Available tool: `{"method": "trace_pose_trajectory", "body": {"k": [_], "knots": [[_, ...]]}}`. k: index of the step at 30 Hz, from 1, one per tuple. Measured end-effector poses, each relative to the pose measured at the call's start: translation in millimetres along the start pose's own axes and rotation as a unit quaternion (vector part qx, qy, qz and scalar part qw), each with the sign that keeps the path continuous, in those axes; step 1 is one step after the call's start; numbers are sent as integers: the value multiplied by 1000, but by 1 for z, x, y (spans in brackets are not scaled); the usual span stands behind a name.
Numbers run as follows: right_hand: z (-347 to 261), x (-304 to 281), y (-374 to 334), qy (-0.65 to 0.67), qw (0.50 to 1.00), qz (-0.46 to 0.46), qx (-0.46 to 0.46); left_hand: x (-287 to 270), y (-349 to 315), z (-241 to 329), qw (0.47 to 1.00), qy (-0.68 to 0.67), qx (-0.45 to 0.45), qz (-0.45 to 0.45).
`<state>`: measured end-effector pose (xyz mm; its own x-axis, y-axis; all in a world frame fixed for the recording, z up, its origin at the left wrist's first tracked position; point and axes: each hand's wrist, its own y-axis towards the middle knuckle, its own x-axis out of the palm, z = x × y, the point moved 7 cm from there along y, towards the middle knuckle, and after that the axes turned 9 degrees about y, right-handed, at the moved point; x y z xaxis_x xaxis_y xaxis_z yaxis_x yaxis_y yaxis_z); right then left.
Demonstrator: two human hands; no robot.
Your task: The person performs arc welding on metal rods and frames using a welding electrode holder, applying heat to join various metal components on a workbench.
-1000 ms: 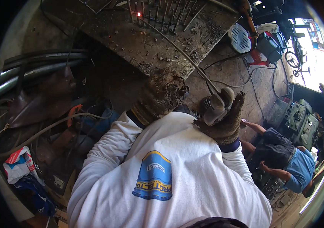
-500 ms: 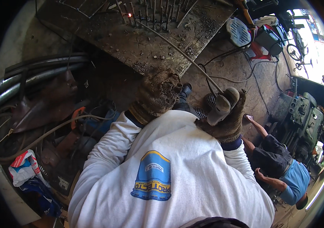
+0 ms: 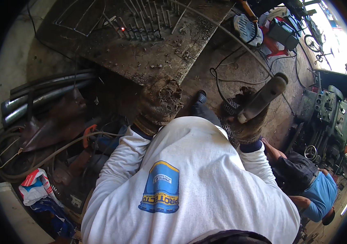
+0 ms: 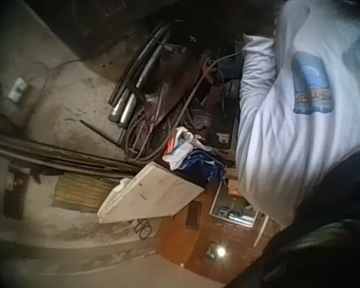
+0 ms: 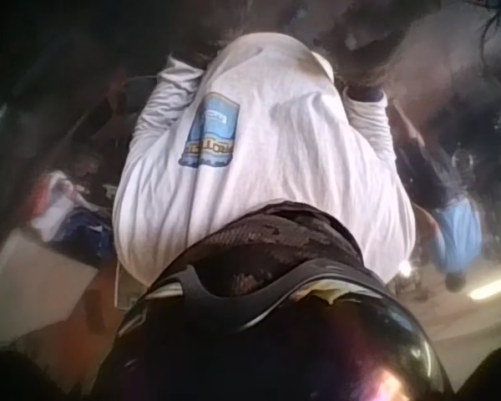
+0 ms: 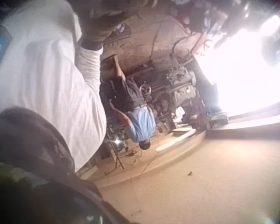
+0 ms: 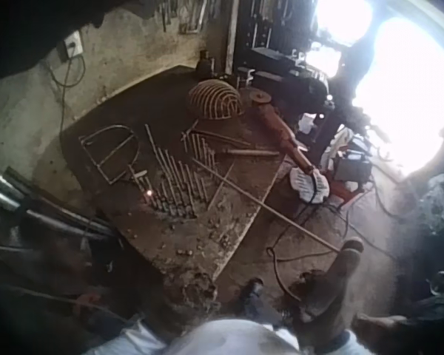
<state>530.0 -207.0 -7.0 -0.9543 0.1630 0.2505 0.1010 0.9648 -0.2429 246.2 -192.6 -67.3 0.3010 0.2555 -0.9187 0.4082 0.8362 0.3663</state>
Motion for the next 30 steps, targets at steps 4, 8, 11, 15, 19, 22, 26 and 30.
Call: {"method": "trace_pose_trajectory", "body": {"k": [4,8,11,15,19,22,26,30], "knots": [[-44,7,14,-108,975,4,-192,-6,0,2,1000,-2,10,-26],[-59,-27,53,-71,952,-34,-297,-38,18,12,999,-20,-7,29],[-74,-54,74,-51,938,-37,-342,-55,36,23,997,-26,-27,71],[-88,-107,118,33,953,-51,-298,-69,51,31,994,37,-62,85],[-116,-145,155,67,935,-57,-343,-68,60,38,984,104,-131,59],[-127,-180,184,47,929,-47,-365,-60,57,34,976,80,-197,48],[-143,-207,224,124,935,-30,-331,-59,61,39,965,106,-228,67],[-182,-220,265,204,921,-116,-310,-63,69,49,953,134,-261,76]]}}
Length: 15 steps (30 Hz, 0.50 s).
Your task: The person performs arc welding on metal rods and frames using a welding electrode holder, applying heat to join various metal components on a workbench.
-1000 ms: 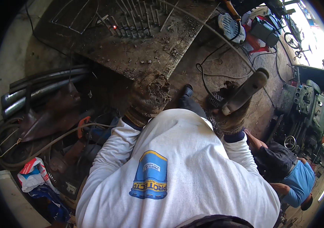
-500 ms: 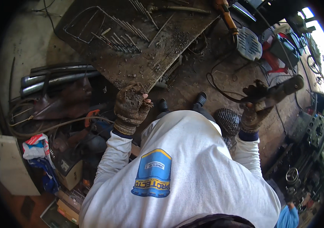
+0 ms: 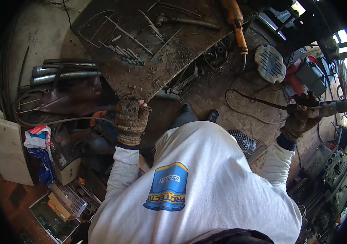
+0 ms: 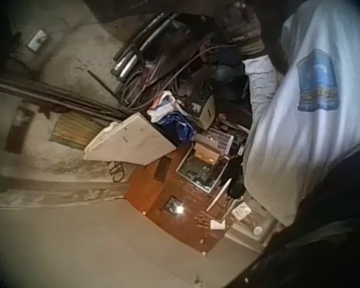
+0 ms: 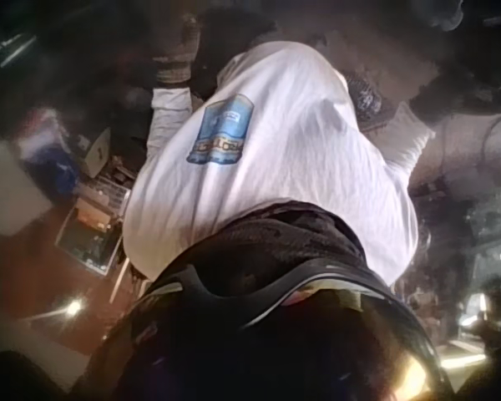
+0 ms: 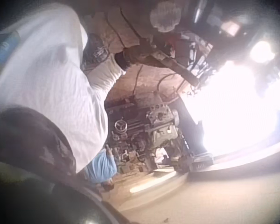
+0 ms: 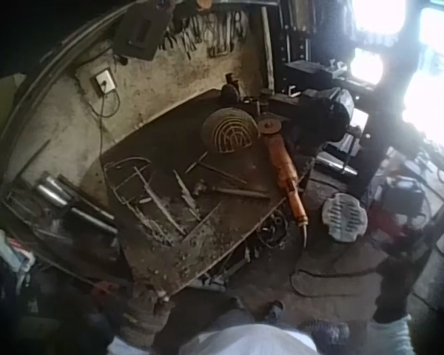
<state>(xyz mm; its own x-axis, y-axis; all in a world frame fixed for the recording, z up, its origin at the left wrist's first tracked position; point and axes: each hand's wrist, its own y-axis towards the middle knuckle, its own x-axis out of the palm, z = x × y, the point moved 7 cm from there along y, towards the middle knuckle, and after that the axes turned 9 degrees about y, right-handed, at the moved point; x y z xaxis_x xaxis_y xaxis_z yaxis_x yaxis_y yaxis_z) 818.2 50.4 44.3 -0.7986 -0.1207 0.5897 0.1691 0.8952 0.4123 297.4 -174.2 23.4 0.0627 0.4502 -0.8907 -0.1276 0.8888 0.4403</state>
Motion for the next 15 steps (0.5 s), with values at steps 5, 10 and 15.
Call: {"method": "trace_pose_trajectory", "body": {"k": [5,10,15], "knots": [[-1,20,39,355,905,-99,213,-6,29,19,998,-12,31,51],[-10,17,64,-22,999,11,32,20,54,37,989,-57,121,60],[-20,-33,88,-144,989,38,-2,42,53,27,995,-80,57,-33]]}}
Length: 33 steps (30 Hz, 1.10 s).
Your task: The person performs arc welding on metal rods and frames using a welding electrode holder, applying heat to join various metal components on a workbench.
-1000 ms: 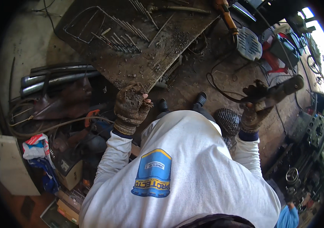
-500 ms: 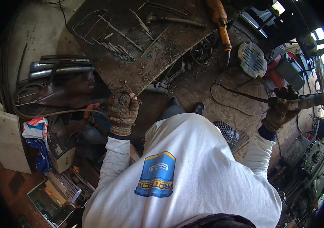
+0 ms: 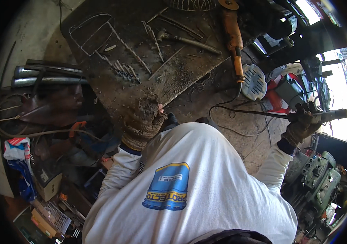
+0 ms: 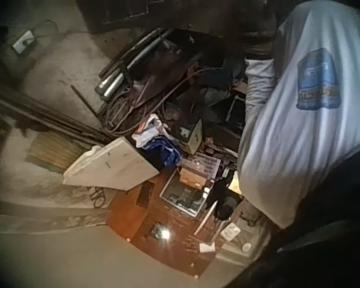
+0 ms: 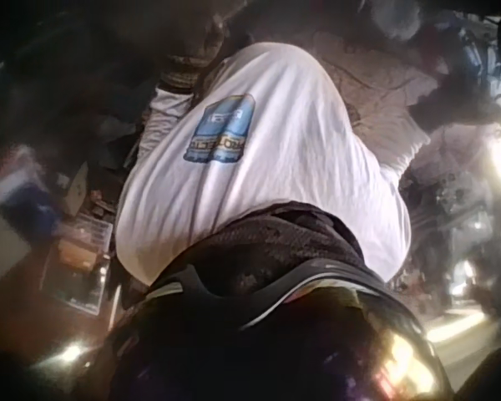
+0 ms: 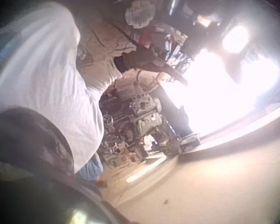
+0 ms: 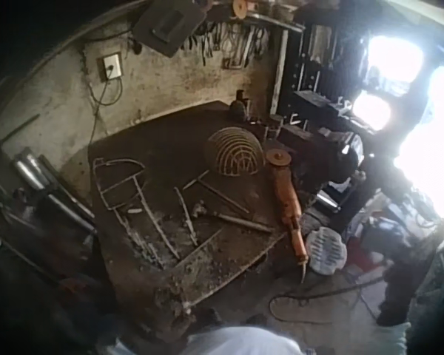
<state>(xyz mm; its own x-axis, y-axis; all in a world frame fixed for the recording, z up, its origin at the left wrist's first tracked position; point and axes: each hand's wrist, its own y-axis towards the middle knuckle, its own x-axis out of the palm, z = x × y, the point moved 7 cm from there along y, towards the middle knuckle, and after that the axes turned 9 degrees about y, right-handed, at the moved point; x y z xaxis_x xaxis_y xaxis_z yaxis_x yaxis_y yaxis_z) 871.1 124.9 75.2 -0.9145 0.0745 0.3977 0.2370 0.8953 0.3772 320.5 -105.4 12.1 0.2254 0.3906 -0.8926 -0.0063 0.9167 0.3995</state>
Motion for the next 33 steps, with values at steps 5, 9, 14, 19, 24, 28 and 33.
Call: {"method": "trace_pose_trajectory", "body": {"k": [5,9,14,19,24,28,33], "knots": [[-31,78,9,-162,975,8,-153,4,6,-3,998,-47,-21,-34],[-33,77,70,-196,955,-55,-216,0,11,8,999,-19,-11,45],[-12,105,142,-118,978,15,-169,12,-2,-2,998,21,-44,30],[-3,114,190,-151,970,-24,-190,3,25,18,991,97,-76,53],[31,88,214,-156,966,10,-205,18,-3,3,968,161,-194,4],[51,71,223,-90,977,19,-191,31,1,14,952,264,-149,43],[74,68,242,-17,985,-35,-166,29,8,47,916,400,-23,9]]}}
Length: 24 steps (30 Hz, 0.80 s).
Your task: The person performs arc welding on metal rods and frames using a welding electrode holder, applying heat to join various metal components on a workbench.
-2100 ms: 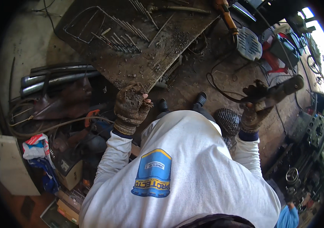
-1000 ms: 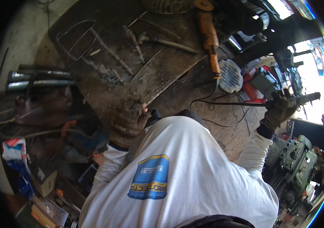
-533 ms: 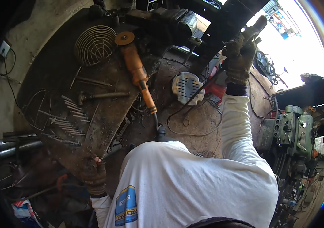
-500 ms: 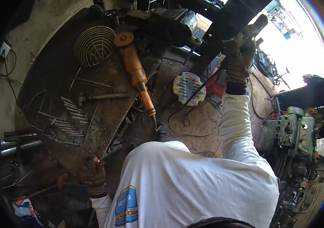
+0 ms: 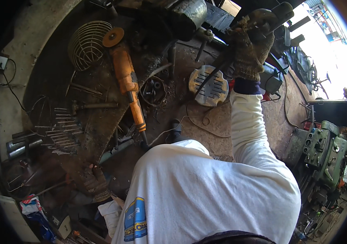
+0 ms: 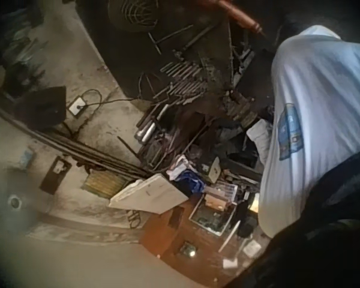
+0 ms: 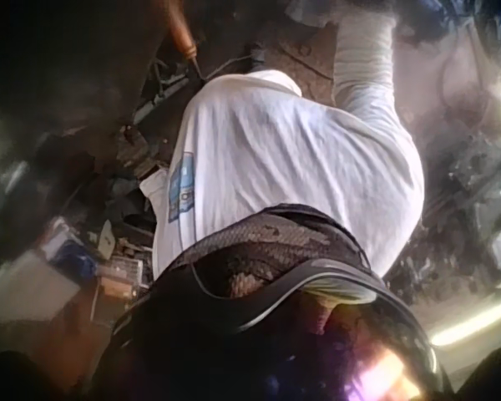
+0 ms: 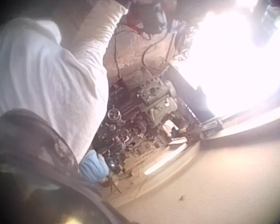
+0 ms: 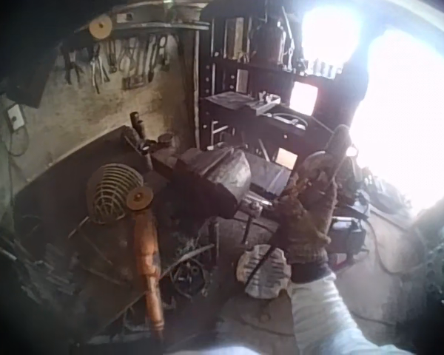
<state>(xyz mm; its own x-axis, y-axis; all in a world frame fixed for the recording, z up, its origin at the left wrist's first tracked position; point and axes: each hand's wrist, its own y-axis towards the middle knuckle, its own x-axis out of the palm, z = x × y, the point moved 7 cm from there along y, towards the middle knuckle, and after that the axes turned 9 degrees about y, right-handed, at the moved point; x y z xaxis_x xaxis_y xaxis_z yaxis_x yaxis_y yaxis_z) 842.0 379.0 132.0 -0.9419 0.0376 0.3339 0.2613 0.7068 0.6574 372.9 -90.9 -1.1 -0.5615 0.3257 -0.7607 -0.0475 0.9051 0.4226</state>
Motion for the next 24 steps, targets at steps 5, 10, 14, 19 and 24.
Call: {"method": "trace_pose_trajectory", "body": {"k": [5,10,14,19,24], "knots": [[9,-22,-14,-2,1000,12,4,-5,7,-5,975,-140,-163,-50],[19,-56,-30,47,997,43,40,-7,21,1,979,-140,-145,-42],[25,-84,-50,38,994,60,82,3,14,-3,977,-134,-155,-59],[28,-121,-82,10,992,90,89,15,-6,-5,973,-138,-176,-53],[19,-157,-131,37,982,135,124,16,11,5,988,-88,-129,2]]}}
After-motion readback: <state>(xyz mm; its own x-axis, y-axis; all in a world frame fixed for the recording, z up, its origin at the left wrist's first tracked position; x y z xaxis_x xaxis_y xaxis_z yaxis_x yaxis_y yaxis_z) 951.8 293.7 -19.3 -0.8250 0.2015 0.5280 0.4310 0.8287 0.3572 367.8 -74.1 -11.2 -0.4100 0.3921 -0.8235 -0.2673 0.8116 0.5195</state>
